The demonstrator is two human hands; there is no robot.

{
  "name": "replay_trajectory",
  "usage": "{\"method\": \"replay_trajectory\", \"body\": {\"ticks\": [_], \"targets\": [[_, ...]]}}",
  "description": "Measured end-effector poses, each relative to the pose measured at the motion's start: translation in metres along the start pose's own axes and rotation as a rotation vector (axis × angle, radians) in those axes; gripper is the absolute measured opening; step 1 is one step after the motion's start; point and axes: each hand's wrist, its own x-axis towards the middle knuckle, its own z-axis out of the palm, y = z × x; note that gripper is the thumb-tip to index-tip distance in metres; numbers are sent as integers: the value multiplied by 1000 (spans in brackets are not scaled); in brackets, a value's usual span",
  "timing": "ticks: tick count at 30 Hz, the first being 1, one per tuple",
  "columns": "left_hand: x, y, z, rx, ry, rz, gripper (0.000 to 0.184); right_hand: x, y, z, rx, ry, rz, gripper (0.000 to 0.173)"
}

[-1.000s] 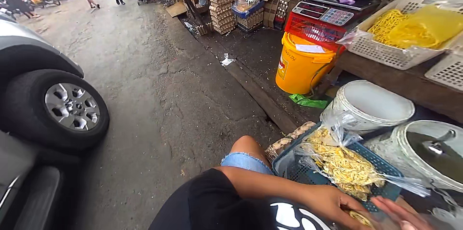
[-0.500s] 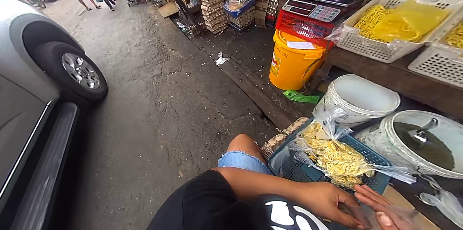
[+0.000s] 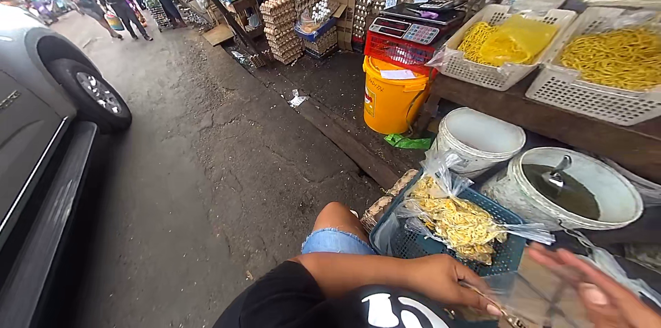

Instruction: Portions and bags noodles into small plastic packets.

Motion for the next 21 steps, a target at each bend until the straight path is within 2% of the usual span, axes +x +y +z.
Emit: {"method": "replay_trajectory", "body": {"ticks": [2, 3, 5, 6, 8, 9, 10, 12, 13, 14, 17, 18, 20, 21], "targets": [[-1, 3, -5, -50, 6, -14, 23, 7, -2, -16, 66, 49, -62, 43], [-1, 3, -7, -81, 20, -10, 22, 6, 0, -21, 100, 4, -42, 52], [-2, 4, -11, -135, 20, -16, 22, -6, 8, -10, 176, -119, 108, 76], [-2, 6, -12, -135, 5, -16, 21, -15, 11, 4, 213, -140, 199, 79], [0, 7, -13, -78, -48, -14, 20, -28, 18, 25, 176, -33, 333, 53], [1, 5, -14, -58, -72, -25, 22, -28, 21, 26, 139, 64, 339, 37], [2, 1, -14, -67, -75, -36, 25, -25, 23, 22, 122, 165, 318, 29], [2, -5, -12, -115, -28, -51, 27, -17, 25, 8, 157, 308, 229, 27], [3, -5, -13, -142, -15, -53, 26, -14, 25, 2, 190, 324, 191, 25], [4, -3, -15, -172, -22, -49, 25, -13, 25, -1, 225, 300, 172, 30], [5, 8, -18, -301, -144, -8, 22, -27, 31, 9, 328, 18, 219, 81], [6, 9, -17, -340, -189, 18, 20, -32, 33, 18, 336, -80, 233, 84], [7, 7, -9, -394, -207, 35, 14, -35, 31, 29, 274, -217, 245, 72], [5, 5, -2, -419, -167, 20, 13, -33, 27, 33, 258, -226, 252, 64]]}}
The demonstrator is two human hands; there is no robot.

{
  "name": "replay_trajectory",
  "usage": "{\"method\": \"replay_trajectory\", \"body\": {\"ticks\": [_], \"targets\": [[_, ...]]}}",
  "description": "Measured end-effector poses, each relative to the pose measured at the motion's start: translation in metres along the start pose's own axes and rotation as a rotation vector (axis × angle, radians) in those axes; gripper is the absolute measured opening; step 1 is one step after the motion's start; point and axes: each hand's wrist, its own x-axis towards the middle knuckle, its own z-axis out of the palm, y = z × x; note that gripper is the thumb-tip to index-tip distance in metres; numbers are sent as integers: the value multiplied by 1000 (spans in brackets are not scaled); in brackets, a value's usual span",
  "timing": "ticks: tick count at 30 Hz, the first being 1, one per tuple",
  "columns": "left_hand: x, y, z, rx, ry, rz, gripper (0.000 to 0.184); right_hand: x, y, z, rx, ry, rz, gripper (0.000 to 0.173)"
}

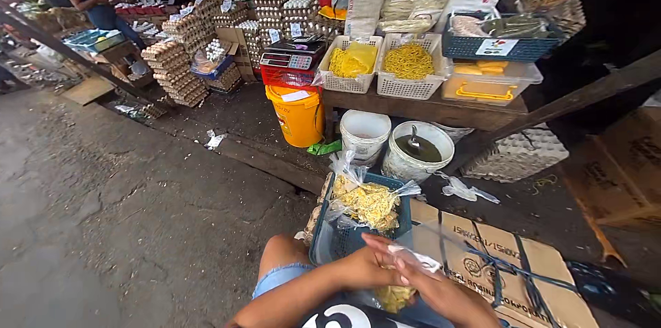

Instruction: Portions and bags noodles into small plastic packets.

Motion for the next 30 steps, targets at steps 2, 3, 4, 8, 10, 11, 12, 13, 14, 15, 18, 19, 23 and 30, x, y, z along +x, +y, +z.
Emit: {"method": "replay_trajectory", "body": {"ticks": [2, 3, 4, 8, 10, 11, 12, 13, 14, 15, 18, 19, 23, 30], "targets": [[-1, -14, 11, -92, 112, 36, 11, 3, -3, 4, 2, 46, -43, 59], [0, -21, 15, -143, 130, 72, 9, 5, -2, 5, 13, 89, -77, 57], [2, -27, 17, -184, 122, 100, 14, 6, 0, 5, 29, 136, -104, 56], [8, -32, 16, -198, 87, 106, 29, 11, 1, 6, 75, 190, -171, 51], [8, -30, 13, -145, 47, 68, 37, 16, 2, 9, 126, 226, -181, 47], [9, -32, 12, -100, 84, 51, 29, 19, 3, 12, 208, 249, -189, 46], [10, -34, 11, -41, 111, 43, 23, 21, 5, 14, 315, 265, -196, 43], [11, -35, 10, 12, 118, 41, 23, 23, 6, 15, 415, 284, -189, 42], [12, -36, 11, 43, 128, 42, 24, 23, 7, 16, 495, 308, -173, 42], [12, -37, 11, 57, 145, 46, 23, 23, 8, 17, 558, 332, -156, 42], [12, -42, 14, 51, 185, 38, 20, 22, 11, 18, 681, 390, -85, 44], [11, -43, 15, 53, 195, 31, 20, 22, 12, 18, 707, 402, -63, 45], [8, -48, 16, 85, 207, 15, 21, 20, 14, 19, 796, 440, 5, 48], [6, -29, 11, 290, 155, 15, 31, 25, 7, 9, 928, 348, 9, 50]]}}
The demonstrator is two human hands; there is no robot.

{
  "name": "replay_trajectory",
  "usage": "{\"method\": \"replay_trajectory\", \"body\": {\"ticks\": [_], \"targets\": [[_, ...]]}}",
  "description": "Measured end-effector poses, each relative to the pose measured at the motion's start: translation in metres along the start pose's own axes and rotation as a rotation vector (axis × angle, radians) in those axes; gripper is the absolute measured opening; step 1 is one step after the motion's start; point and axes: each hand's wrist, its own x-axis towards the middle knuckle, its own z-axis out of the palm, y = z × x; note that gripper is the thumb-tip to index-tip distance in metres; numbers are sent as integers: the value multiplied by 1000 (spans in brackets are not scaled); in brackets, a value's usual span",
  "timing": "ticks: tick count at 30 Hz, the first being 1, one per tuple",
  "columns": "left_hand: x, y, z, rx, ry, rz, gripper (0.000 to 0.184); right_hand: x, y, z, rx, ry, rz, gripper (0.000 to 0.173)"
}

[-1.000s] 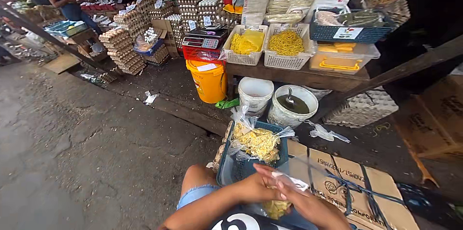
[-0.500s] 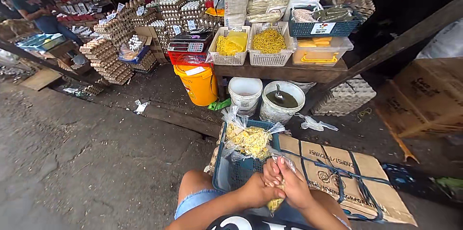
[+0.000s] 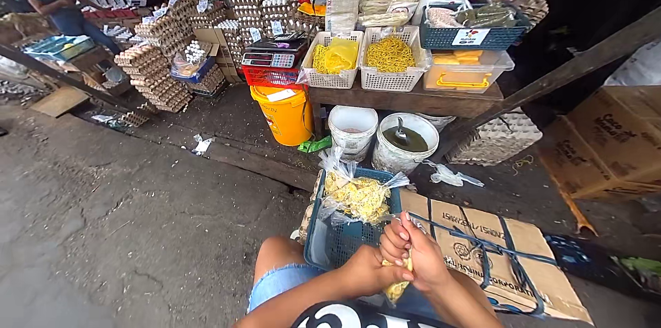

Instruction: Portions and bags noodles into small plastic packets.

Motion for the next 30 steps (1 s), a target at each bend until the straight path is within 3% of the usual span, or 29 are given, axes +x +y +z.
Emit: {"method": "replay_trajectory", "body": {"ticks": [3, 6, 10, 14, 18, 23, 27, 29, 30], "targets": [[-3, 8, -28, -47, -184, 80, 36, 3, -14, 0, 51, -131, 80, 48], [-5, 3, -52, -140, -231, 114, 77, 2, -11, 1, -245, -221, 184, 46], [-8, 6, -48, -442, -141, 40, 75, 7, 13, 2, -654, -288, 351, 38], [-9, 18, -43, -703, 169, -30, 40, 8, 33, -8, -616, -234, 468, 30], [-5, 24, -44, -832, 449, -41, 40, 6, 43, -10, -615, -210, 525, 33], [5, 39, -57, -1213, 705, -124, 48, 11, 43, -3, -763, -167, 419, 27], [4, 49, -74, -1214, 756, -70, 68, 9, 39, -4, -859, -164, 354, 26], [2, 47, -78, -972, 758, 12, 59, 9, 34, -7, -893, -154, 385, 26], [1, 45, -78, -702, 772, 49, 46, 8, 32, -10, -904, -148, 403, 27]]}}
